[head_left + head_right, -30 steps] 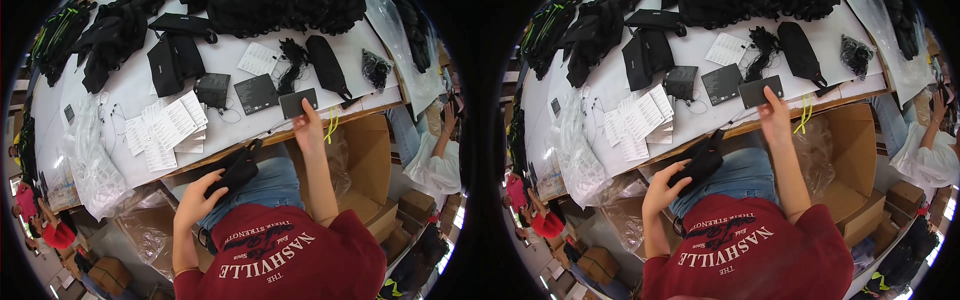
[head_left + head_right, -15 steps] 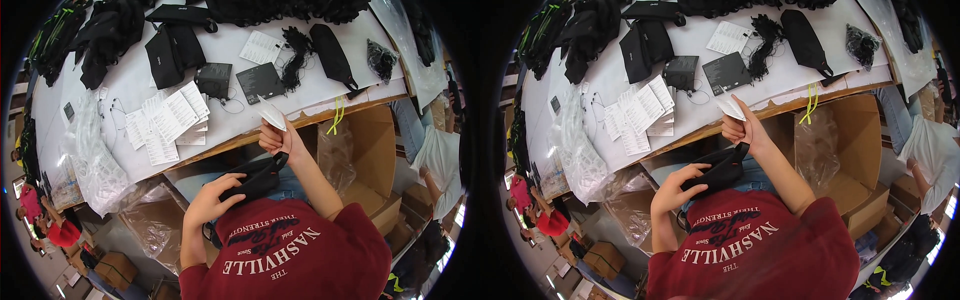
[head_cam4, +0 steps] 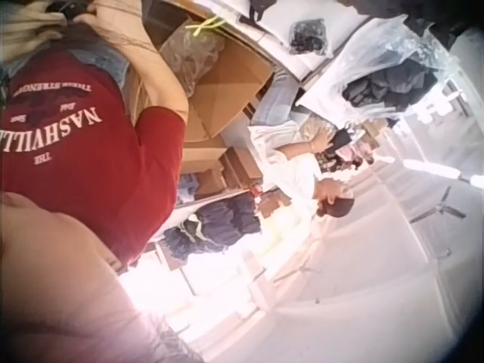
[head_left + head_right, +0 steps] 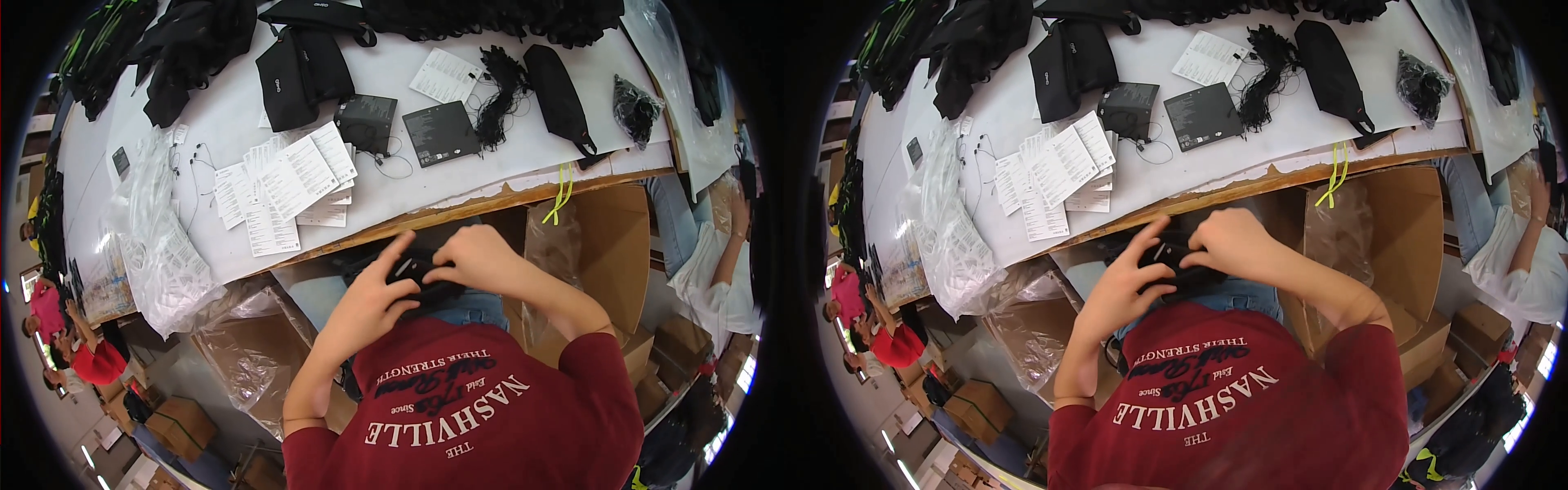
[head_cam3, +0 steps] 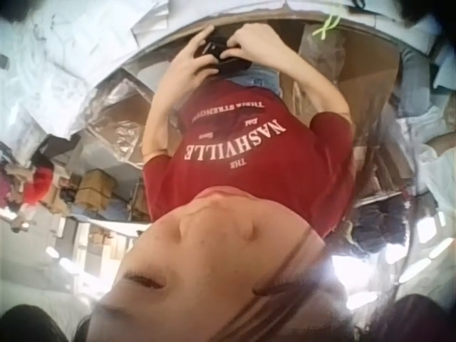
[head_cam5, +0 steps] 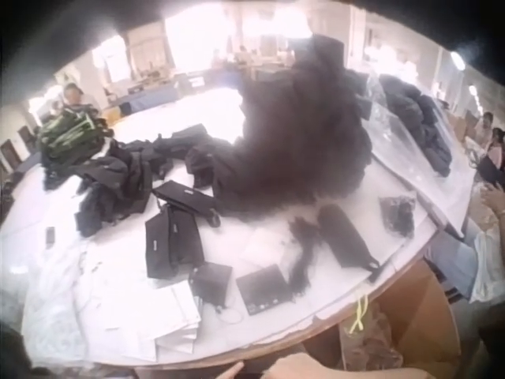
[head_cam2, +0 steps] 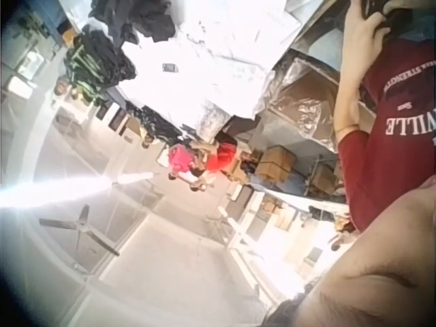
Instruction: Placing instruction manuals and tags into small black pouches.
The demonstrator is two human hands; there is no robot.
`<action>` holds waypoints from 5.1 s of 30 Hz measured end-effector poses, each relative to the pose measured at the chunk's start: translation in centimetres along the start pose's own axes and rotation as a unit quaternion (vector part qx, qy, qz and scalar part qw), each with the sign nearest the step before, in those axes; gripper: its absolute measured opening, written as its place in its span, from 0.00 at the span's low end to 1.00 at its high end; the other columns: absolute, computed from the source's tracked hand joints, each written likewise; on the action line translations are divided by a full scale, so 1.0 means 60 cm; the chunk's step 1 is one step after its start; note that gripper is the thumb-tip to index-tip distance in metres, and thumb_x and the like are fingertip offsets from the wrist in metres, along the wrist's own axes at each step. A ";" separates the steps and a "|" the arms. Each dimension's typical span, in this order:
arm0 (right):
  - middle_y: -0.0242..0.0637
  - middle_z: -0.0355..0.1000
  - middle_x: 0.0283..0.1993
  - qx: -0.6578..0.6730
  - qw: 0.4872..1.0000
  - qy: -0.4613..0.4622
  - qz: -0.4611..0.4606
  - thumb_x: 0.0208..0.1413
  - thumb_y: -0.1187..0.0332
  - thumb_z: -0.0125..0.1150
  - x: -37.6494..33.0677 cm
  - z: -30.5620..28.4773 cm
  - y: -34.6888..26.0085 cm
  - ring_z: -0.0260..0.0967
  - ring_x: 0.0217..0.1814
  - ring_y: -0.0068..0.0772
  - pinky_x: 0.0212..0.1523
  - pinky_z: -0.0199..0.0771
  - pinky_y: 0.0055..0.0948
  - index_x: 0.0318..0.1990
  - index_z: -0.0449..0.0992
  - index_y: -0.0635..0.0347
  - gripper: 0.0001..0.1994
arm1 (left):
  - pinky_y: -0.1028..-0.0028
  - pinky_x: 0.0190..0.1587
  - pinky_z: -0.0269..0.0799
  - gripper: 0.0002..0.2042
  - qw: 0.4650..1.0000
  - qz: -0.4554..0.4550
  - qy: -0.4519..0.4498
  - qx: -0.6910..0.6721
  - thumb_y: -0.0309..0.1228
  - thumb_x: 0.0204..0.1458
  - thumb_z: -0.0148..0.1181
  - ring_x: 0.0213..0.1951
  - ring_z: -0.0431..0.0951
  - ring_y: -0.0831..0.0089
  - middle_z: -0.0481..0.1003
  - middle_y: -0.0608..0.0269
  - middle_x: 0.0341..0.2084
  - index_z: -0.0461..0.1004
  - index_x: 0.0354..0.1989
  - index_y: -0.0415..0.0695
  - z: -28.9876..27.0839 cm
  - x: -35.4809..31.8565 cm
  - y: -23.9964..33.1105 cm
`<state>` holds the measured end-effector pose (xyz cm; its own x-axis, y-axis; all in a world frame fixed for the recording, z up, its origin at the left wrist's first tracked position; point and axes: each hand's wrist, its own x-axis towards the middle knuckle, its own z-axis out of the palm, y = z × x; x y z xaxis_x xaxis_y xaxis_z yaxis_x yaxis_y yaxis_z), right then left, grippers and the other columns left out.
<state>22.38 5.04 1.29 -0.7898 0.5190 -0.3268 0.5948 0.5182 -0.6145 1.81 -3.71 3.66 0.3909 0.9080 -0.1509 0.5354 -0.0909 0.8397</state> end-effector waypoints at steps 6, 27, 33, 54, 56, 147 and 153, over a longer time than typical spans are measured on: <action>0.35 0.72 0.28 0.125 0.992 0.005 -0.022 0.50 0.50 0.64 -0.032 0.018 0.012 0.72 0.30 0.39 0.28 0.69 0.34 0.33 0.81 0.54 0.17 | 0.61 0.43 0.68 0.06 0.994 0.019 -0.107 -0.003 0.30 0.49 0.61 0.38 0.74 0.57 0.74 0.57 0.26 0.72 0.33 0.42 0.001 0.017 -0.017; 0.37 0.76 0.27 0.225 0.974 -0.009 0.027 0.47 0.53 0.69 -0.051 0.043 0.031 0.73 0.27 0.41 0.27 0.69 0.30 0.31 0.78 0.57 0.16 | 0.57 0.57 0.58 0.24 0.846 -0.152 0.403 0.314 0.45 0.49 0.63 0.54 0.64 0.55 0.69 0.58 0.53 0.72 0.54 0.48 -0.234 0.112 -0.337; 0.31 0.76 0.28 0.141 0.981 0.101 -0.082 0.47 0.57 0.69 -0.054 0.035 0.007 0.71 0.25 0.39 0.26 0.68 0.31 0.28 0.79 0.55 0.11 | 0.58 0.53 0.63 0.20 0.867 -0.205 0.350 0.288 0.39 0.47 0.63 0.49 0.69 0.53 0.72 0.56 0.48 0.75 0.48 0.47 -0.275 0.213 -0.336; 0.27 0.68 0.28 -0.085 0.912 0.373 -0.150 0.37 0.66 0.74 0.013 -0.094 -0.070 0.62 0.19 0.26 0.20 0.59 0.26 0.30 0.81 0.53 0.10 | 0.61 0.65 0.51 0.33 0.845 0.078 0.514 -0.122 0.33 0.44 0.71 0.62 0.59 0.60 0.60 0.54 0.60 0.62 0.59 0.40 -0.087 0.054 -0.036; 0.28 0.62 0.24 -0.019 0.908 0.400 -0.120 0.39 0.62 0.74 0.020 -0.077 -0.078 0.59 0.17 0.27 0.19 0.58 0.26 0.28 0.81 0.52 0.09 | 0.62 0.64 0.54 0.31 0.818 0.095 0.448 -0.348 0.32 0.45 0.70 0.61 0.61 0.61 0.62 0.56 0.59 0.62 0.58 0.42 -0.028 0.052 -0.074; 0.41 0.68 0.49 -0.214 0.786 0.562 0.145 0.49 0.75 0.62 -0.090 -0.134 0.203 0.65 0.53 0.41 0.51 0.65 0.33 0.49 0.76 0.50 0.17 | 0.80 0.46 0.67 0.09 0.897 -0.058 0.314 -0.305 0.27 0.61 0.51 0.38 0.74 0.79 0.77 0.65 0.33 0.76 0.41 0.36 -0.049 0.002 -0.081; 0.36 0.64 0.34 -0.028 0.900 0.424 0.095 0.48 0.72 0.65 0.019 -0.128 0.170 0.64 0.40 0.37 0.44 0.66 0.34 0.38 0.78 0.54 0.09 | 0.69 0.57 0.62 0.10 0.890 -0.135 0.433 0.056 0.31 0.58 0.55 0.51 0.70 0.65 0.73 0.56 0.45 0.75 0.43 0.37 -0.089 -0.005 -0.110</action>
<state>28.70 16.16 0.18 -0.2895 0.9216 0.2585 0.7325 0.3872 -0.5600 -5.82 -1.21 0.96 -0.4605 0.8733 0.1590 0.6124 0.1829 0.7691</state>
